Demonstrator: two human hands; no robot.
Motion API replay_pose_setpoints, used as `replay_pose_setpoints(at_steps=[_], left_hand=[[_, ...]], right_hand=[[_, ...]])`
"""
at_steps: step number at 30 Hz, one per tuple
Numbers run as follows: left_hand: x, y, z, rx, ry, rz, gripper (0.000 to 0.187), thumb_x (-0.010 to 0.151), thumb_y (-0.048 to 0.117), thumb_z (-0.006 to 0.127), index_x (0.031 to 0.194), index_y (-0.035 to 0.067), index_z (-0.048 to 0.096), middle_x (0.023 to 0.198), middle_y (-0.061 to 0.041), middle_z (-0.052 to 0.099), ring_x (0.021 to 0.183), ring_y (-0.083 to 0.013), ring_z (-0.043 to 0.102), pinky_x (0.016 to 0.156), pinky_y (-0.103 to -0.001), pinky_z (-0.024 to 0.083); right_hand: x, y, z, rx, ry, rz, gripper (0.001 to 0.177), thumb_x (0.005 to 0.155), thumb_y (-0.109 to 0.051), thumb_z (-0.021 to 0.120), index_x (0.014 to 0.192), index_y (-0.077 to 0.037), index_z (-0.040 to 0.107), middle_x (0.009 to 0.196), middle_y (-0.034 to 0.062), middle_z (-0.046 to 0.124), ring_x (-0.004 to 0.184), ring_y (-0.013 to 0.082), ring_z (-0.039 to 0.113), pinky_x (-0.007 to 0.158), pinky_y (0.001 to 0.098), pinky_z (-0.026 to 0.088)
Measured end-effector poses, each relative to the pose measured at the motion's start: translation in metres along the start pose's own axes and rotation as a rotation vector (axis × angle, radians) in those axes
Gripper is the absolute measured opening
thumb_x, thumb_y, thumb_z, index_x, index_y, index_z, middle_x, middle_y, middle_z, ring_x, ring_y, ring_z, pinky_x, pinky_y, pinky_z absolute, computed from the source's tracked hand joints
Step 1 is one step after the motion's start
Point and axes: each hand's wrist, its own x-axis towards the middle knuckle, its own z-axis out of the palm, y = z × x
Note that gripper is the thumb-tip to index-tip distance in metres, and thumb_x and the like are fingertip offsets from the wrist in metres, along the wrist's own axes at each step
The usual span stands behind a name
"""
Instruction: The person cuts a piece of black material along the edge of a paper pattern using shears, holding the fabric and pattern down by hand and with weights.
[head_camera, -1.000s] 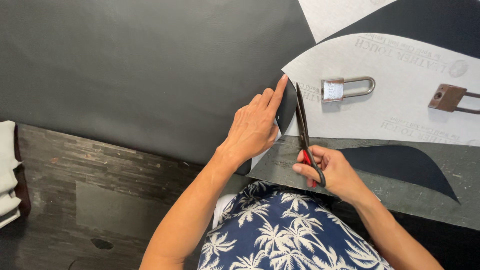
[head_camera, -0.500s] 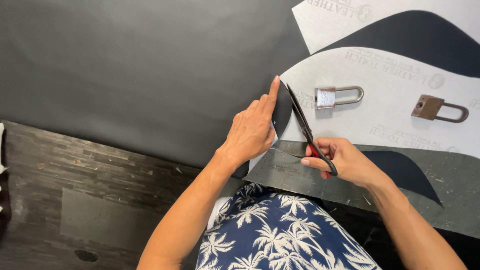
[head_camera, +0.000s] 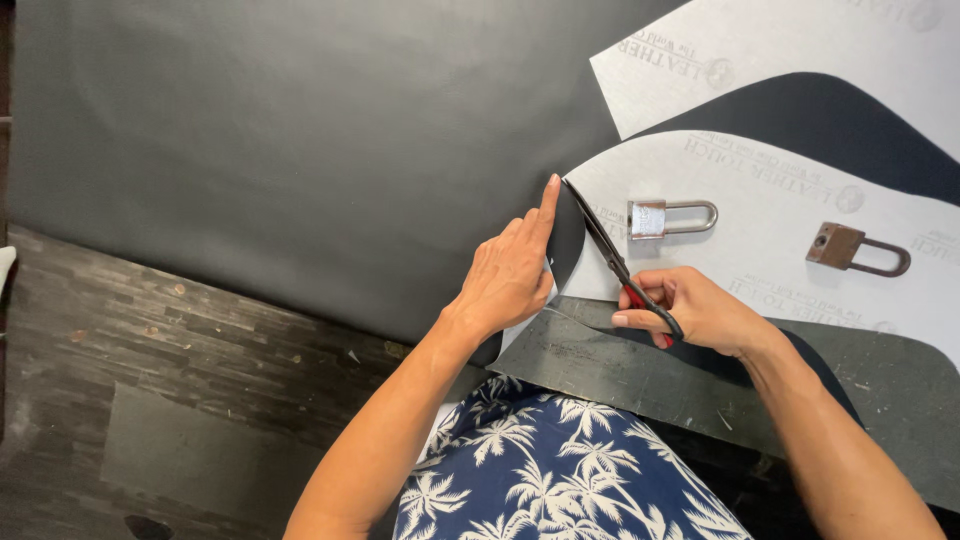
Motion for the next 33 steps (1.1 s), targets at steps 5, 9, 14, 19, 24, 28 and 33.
replay_pose_setpoints(at_steps=[5, 9, 14, 19, 24, 28, 33], left_hand=[[0.0, 0.002, 0.001, 0.005, 0.019, 0.001, 0.107, 0.072, 0.001, 0.062, 0.162, 0.0, 0.005, 0.1, -0.012, 0.057, 0.087, -0.0291, 0.058, 0.078, -0.043, 0.052], [0.0, 0.006, -0.001, 0.007, -0.008, -0.047, 0.106, 0.073, 0.002, 0.063, 0.163, 0.002, 0.006, 0.103, -0.014, 0.059, 0.092, -0.0313, 0.06, 0.081, -0.045, 0.053], [0.004, 0.02, -0.009, -0.009, 0.064, -0.005, 0.105, 0.072, 0.005, 0.065, 0.161, 0.002, 0.011, 0.121, -0.022, 0.059, 0.103, -0.0386, 0.061, 0.083, -0.048, 0.052], [0.001, 0.035, -0.004, 0.061, -0.019, -0.205, 0.088, 0.079, 0.007, 0.06, 0.16, 0.005, 0.025, 0.107, -0.014, 0.059, 0.098, -0.0316, 0.062, 0.084, -0.044, 0.053], [-0.022, 0.054, 0.015, 0.136, 0.114, -0.198, 0.069, 0.085, 0.009, 0.061, 0.151, 0.004, 0.041, 0.126, -0.016, 0.056, 0.111, -0.0335, 0.056, 0.093, -0.047, 0.046], [-0.027, 0.088, 0.039, 0.353, 0.265, -0.122, 0.066, 0.083, 0.011, 0.066, 0.145, 0.003, 0.045, 0.14, -0.025, 0.047, 0.128, -0.0403, 0.046, 0.106, -0.055, 0.034], [-0.002, 0.171, 0.085, 0.265, 0.328, 0.014, 0.063, 0.083, 0.008, 0.07, 0.143, 0.004, 0.051, 0.148, -0.025, 0.044, 0.138, -0.0425, 0.041, 0.113, -0.055, 0.032]], right_hand=[[-0.001, -0.004, -0.008, -0.029, -0.029, -0.021, 0.031, 0.074, -0.028, 0.086, 0.086, -0.004, 0.072, 0.065, 0.0015, 0.067, 0.049, 0.0118, 0.055, 0.047, 0.0266, 0.043], [0.0, -0.003, -0.016, -0.076, -0.046, -0.056, 0.033, 0.076, -0.03, 0.086, 0.085, -0.003, 0.071, 0.063, 0.0007, 0.063, 0.049, 0.0114, 0.055, 0.047, 0.0266, 0.044], [-0.001, -0.002, -0.027, -0.107, -0.12, -0.168, 0.036, 0.079, -0.035, 0.085, 0.082, -0.003, 0.071, 0.056, -0.001, 0.055, 0.046, 0.0095, 0.053, 0.043, 0.0263, 0.04], [-0.015, 0.0, -0.019, -0.125, 0.018, -0.134, 0.041, 0.075, -0.033, 0.09, 0.079, 0.001, 0.068, 0.054, -0.0014, 0.056, 0.048, 0.0102, 0.058, 0.044, 0.0254, 0.045], [-0.077, 0.034, -0.021, -0.102, 0.109, -0.169, 0.041, 0.074, -0.035, 0.09, 0.081, -0.001, 0.068, 0.053, -0.0035, 0.049, 0.047, 0.0093, 0.056, 0.045, 0.0262, 0.039], [-0.146, 0.106, -0.042, 0.104, 0.278, -0.069, 0.042, 0.072, -0.039, 0.089, 0.093, -0.007, 0.072, 0.051, -0.0048, 0.05, 0.043, 0.0101, 0.054, 0.045, 0.0255, 0.036], [-0.227, 0.225, -0.068, 0.535, 0.688, -0.161, 0.03, 0.075, -0.015, 0.086, 0.099, -0.001, 0.075, 0.06, -0.001, 0.063, 0.049, 0.0079, 0.056, 0.045, 0.025, 0.041]])
